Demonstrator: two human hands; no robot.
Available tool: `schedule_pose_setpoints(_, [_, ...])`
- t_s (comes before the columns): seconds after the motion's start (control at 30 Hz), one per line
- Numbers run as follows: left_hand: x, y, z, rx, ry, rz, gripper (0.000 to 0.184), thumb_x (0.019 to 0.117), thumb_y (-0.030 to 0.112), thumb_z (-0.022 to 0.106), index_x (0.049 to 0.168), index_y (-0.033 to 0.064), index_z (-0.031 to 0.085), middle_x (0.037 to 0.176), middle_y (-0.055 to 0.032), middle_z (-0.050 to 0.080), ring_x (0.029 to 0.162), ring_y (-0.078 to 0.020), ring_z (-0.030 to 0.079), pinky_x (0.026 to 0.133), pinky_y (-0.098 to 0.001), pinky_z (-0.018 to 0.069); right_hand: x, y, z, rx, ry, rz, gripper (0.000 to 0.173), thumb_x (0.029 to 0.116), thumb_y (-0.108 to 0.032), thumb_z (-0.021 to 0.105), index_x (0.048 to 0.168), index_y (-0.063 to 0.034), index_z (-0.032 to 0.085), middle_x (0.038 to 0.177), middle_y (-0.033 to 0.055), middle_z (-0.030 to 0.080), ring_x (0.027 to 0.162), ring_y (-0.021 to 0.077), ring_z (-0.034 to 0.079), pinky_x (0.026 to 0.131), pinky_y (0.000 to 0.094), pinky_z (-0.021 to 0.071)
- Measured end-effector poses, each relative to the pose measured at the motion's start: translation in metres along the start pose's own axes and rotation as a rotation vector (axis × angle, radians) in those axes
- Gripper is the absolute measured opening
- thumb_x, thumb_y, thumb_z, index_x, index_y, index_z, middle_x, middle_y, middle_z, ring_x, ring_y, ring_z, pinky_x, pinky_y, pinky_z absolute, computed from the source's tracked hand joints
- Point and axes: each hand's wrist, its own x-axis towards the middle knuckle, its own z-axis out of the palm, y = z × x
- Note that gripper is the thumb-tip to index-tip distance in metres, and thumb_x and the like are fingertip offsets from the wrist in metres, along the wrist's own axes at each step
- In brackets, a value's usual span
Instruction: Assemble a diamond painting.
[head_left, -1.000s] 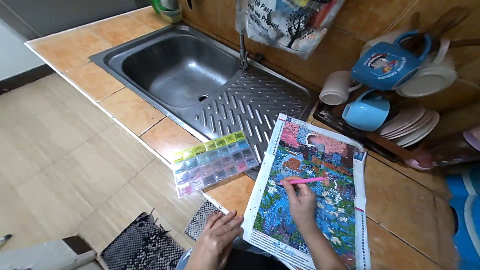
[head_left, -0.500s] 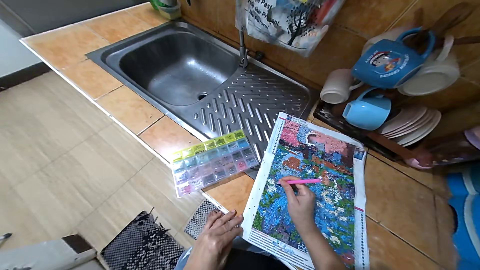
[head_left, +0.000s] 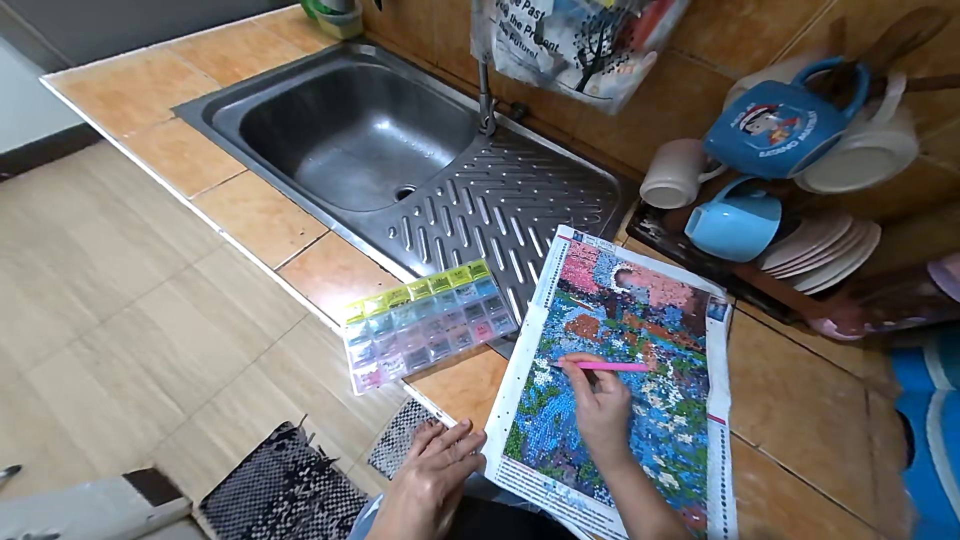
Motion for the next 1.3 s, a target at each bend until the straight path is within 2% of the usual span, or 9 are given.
schedule_pose_setpoints(0.1, [-0.0005,0.0007,-0.0002,0.001,0.002,-0.008,0.028,0.0907,0.004,0.054,0.098,0.0129,0.079,0.123,-0.0017,0.075,0.125,-0.0211,0.066,0.11,-0.0422,0.046,-0.0005,0.0032,-0.0004,0.03,0.017,0.006,0.014,0.0929,-0.008,0.062,0.093,0.0033,0.071,0.089,0.0015,0.071,0.08,-0.0009,0.066,0.079,0.0173,0.0563])
schedule_pose_setpoints(0.43, [0.0,-0.0003,0.0006,0.012,0.001,0.009,0.028,0.0909,0.005,0.054,0.098,0.0131,0.079,0.122,-0.002,0.075,0.125,-0.0213,0.065,0.11,-0.0412,0.0458,-0.0007,0.0052,0.0007,0.037,0.021,-0.019,0.013,0.0929,-0.007,0.063,0.094,0.003,0.071,0.088,0.0006,0.071,0.078,-0.0031,0.065,0.077,0.0147,0.055])
schedule_pose_setpoints(0.73, [0.0,-0.0006,0.0008,0.021,0.008,0.014,0.029,0.0911,0.004,0.053,0.098,0.013,0.079,0.122,-0.002,0.075,0.125,-0.0208,0.065,0.11,-0.0404,0.0452,-0.0018,0.0073,0.0005,0.023,0.027,-0.013,0.015,0.0938,-0.009,0.062,0.096,0.0038,0.071,0.088,0.002,0.071,0.079,-0.0001,0.067,0.078,0.0177,0.0565])
schedule_pose_setpoints(1.3, [-0.0008,-0.0007,0.001,0.012,0.011,0.011,0.029,0.0917,0.005,0.053,0.098,0.0129,0.079,0.122,-0.0016,0.075,0.125,-0.0208,0.065,0.11,-0.0408,0.0453,-0.0007,0.0051,-0.0004,0.011,0.009,-0.024,0.014,0.0935,-0.009,0.063,0.095,0.0019,0.071,0.087,0.0003,0.071,0.078,-0.0018,0.065,0.077,0.0155,0.0553])
